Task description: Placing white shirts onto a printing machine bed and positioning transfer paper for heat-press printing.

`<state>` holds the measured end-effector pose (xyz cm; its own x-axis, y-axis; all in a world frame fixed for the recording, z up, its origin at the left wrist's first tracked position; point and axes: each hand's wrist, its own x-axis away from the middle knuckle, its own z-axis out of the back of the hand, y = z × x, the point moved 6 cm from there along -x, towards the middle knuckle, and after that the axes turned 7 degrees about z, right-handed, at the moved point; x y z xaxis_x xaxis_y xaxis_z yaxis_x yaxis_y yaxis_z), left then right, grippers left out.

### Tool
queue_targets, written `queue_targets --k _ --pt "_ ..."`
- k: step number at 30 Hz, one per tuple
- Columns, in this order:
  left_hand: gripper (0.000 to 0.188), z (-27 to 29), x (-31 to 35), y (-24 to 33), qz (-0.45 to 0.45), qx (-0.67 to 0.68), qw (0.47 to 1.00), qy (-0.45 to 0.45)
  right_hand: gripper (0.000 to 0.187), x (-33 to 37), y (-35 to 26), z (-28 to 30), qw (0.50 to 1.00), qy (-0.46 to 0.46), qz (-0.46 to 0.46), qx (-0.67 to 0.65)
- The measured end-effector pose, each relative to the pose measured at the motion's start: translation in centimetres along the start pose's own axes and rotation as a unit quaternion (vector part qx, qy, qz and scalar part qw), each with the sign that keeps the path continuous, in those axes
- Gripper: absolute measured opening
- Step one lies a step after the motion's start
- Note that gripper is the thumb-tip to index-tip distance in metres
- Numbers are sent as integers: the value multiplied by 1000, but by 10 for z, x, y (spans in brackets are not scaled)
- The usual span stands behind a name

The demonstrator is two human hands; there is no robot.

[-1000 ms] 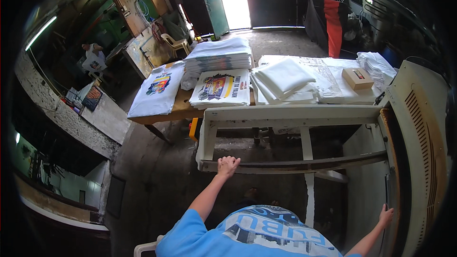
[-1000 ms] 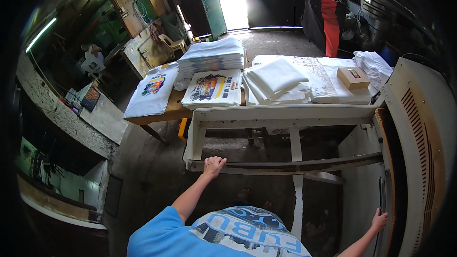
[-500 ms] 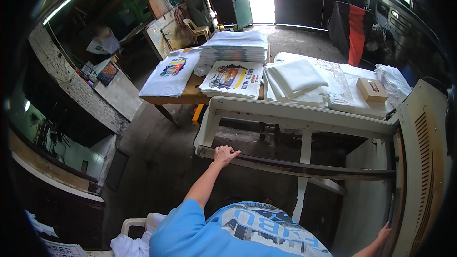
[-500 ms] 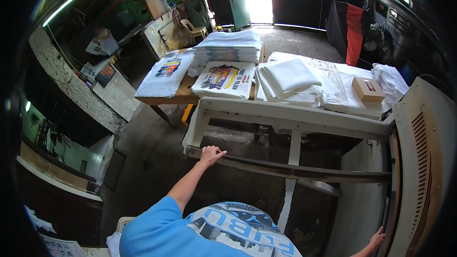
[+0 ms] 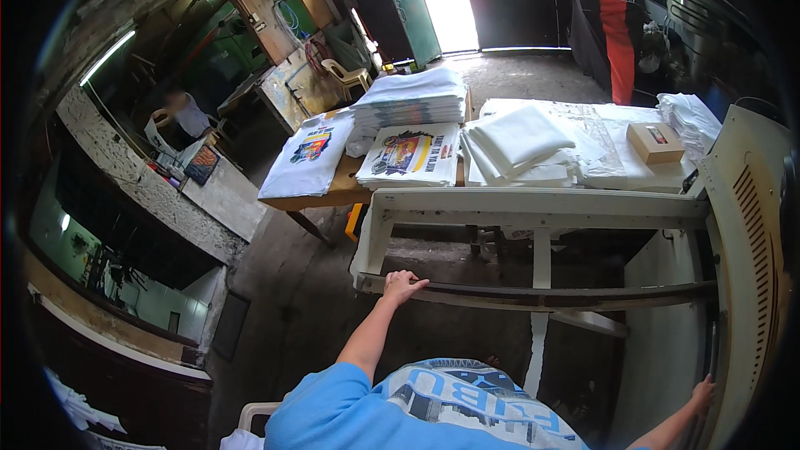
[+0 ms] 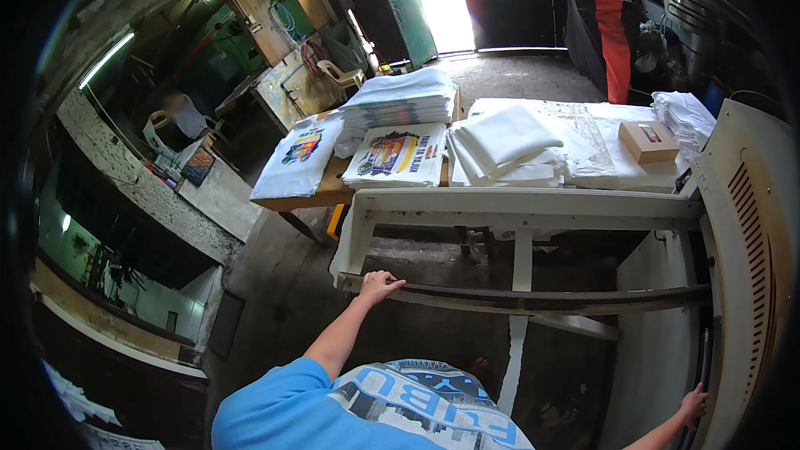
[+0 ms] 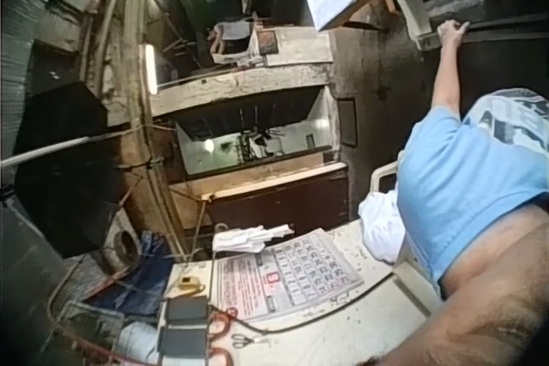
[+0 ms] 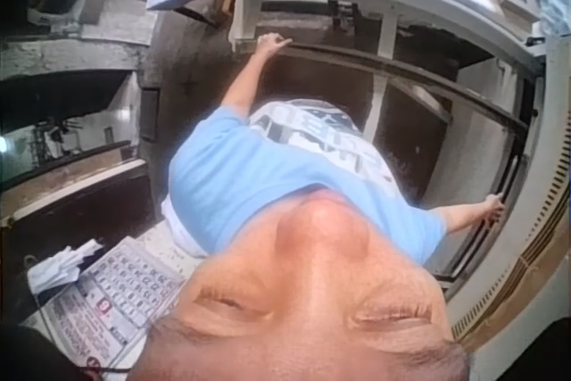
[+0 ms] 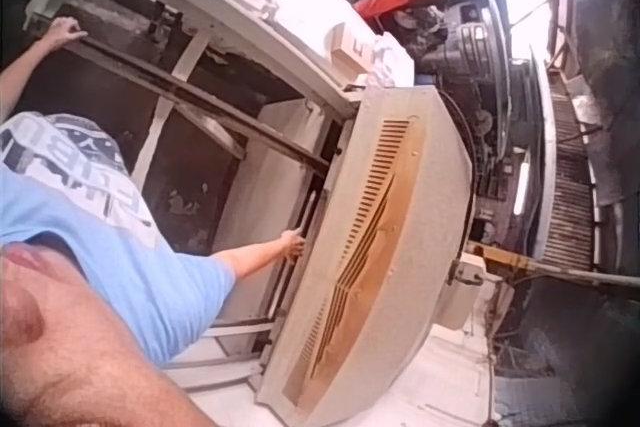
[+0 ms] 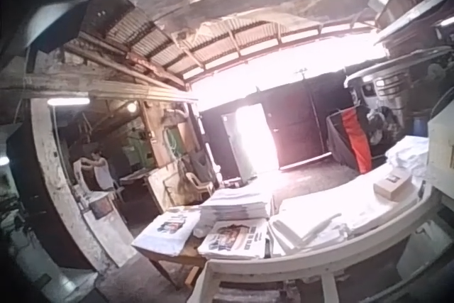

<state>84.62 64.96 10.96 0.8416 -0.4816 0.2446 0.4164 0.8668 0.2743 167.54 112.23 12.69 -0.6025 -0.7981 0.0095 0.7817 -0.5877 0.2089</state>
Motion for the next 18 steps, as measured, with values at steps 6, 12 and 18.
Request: queue_targets --k 6,12,18 --pt "55 4 -3 -6 2 13 1000 8 62 -1 -12 4 1000 -15 7 15" --pt "56 0 0 -5 28 4 1000 -13 61 -4 -7 -4 1000 -5 8 -14" --pt "56 -1 4 -11 32 10 999 0 64 -13 -19 -2 997 56 29 -36"
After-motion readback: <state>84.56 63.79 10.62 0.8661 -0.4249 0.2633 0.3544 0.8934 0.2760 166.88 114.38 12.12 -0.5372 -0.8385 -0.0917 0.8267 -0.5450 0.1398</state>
